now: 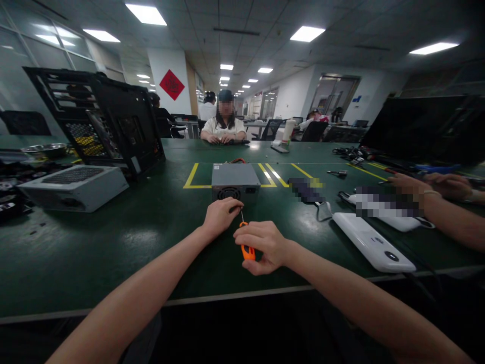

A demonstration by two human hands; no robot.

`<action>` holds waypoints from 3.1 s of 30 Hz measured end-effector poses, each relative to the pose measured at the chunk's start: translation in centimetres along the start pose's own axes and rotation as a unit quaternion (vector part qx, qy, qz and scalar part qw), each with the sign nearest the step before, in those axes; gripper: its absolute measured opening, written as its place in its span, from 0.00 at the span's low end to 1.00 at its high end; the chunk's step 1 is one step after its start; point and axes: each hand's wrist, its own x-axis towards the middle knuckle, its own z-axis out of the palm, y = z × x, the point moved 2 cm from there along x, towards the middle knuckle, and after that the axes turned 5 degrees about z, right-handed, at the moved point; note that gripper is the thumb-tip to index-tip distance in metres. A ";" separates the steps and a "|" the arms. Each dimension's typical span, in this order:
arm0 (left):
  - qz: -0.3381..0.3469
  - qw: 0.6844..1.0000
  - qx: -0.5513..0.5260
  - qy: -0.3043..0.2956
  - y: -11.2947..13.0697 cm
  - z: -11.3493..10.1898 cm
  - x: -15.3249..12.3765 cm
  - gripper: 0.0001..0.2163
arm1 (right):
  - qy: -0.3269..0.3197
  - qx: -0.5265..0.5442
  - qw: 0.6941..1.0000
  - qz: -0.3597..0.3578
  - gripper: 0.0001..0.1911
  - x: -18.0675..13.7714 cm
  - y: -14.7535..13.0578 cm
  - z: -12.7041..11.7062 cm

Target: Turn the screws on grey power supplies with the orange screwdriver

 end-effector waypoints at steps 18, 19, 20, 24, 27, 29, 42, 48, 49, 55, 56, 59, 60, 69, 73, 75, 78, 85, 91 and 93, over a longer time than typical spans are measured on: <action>-0.271 0.811 -0.515 0.062 0.7 2.5 3.0 0.10 | -0.028 -0.070 0.997 0.018 0.14 -2.2 2.0 -0.4; -0.286 0.794 -0.532 0.069 0.8 2.6 3.0 0.10 | -0.024 -0.066 0.997 0.028 0.14 -2.2 2.1 -0.4; -0.296 0.779 -0.548 0.073 0.9 2.6 3.0 0.10 | -0.020 -0.060 0.997 0.037 0.13 -2.2 2.3 -0.4; -0.309 0.744 -0.587 0.082 0.9 2.9 2.9 0.11 | -0.014 -0.044 0.997 0.061 0.12 -2.2 2.6 -0.3; -0.306 0.734 -0.601 0.081 0.9 2.9 2.8 0.11 | -0.015 -0.038 0.997 0.068 0.12 -2.1 2.7 -0.3; -0.305 0.729 -0.608 0.080 0.9 2.9 2.9 0.10 | -0.012 -0.034 0.997 0.073 0.11 -2.1 2.7 -0.3; -0.299 0.710 -0.634 0.074 0.9 2.6 2.8 0.10 | 0.003 -0.024 0.996 0.089 0.11 -2.0 2.8 -0.6; -0.297 0.711 -0.634 0.074 0.7 2.7 2.8 0.11 | 0.004 -0.024 0.996 0.090 0.10 -1.9 2.8 -0.6; -0.296 0.711 -0.634 0.073 0.7 2.7 2.8 0.11 | 0.006 -0.024 0.996 0.091 0.10 -1.9 2.8 -0.6; -0.295 0.711 -0.634 0.079 0.8 2.4 2.7 0.10 | 0.008 -0.020 0.995 0.101 0.11 -1.8 2.9 -0.7; -0.295 0.712 -0.632 0.082 0.8 2.4 2.6 0.09 | 0.007 -0.019 0.995 0.100 0.11 -1.8 2.9 -0.7; -0.300 0.716 -0.624 0.091 0.7 2.3 2.6 0.07 | 0.003 -0.016 0.995 0.099 0.11 -1.8 2.9 -0.6; -0.302 0.716 -0.622 0.094 0.7 2.3 2.6 0.06 | 0.004 -0.015 0.995 0.098 0.11 -1.8 2.9 -0.6; -0.310 0.723 -0.609 0.102 0.6 2.5 2.5 0.07 | -0.005 -0.040 0.991 0.128 0.12 -1.9 2.8 -0.6; -0.311 0.746 -0.580 0.102 0.6 2.5 2.4 0.06 | 0.020 -0.067 0.986 0.153 0.11 -2.0 2.6 -0.7; -0.308 0.764 -0.558 0.103 0.6 2.5 2.3 0.05 | 0.026 -0.072 0.985 0.157 0.09 -1.9 2.6 -0.6; -0.285 0.801 -0.515 0.106 0.4 2.5 2.3 0.06 | 0.028 -0.083 0.984 0.153 0.06 -1.7 2.6 -0.5; -0.126 0.956 -0.235 0.119 0.8 0.7 1.9 0.08 | 0.069 -0.156 0.967 0.188 0.09 -1.8 2.6 -0.3; 0.043 0.991 0.052 0.117 1.5 -0.8 1.5 0.11 | 0.104 -0.213 0.957 0.166 0.09 -2.0 2.2 -0.3; 0.065 0.988 0.100 0.098 1.3 -0.7 1.5 0.12 | 0.099 -0.209 0.959 0.166 0.08 -2.0 2.2 -0.3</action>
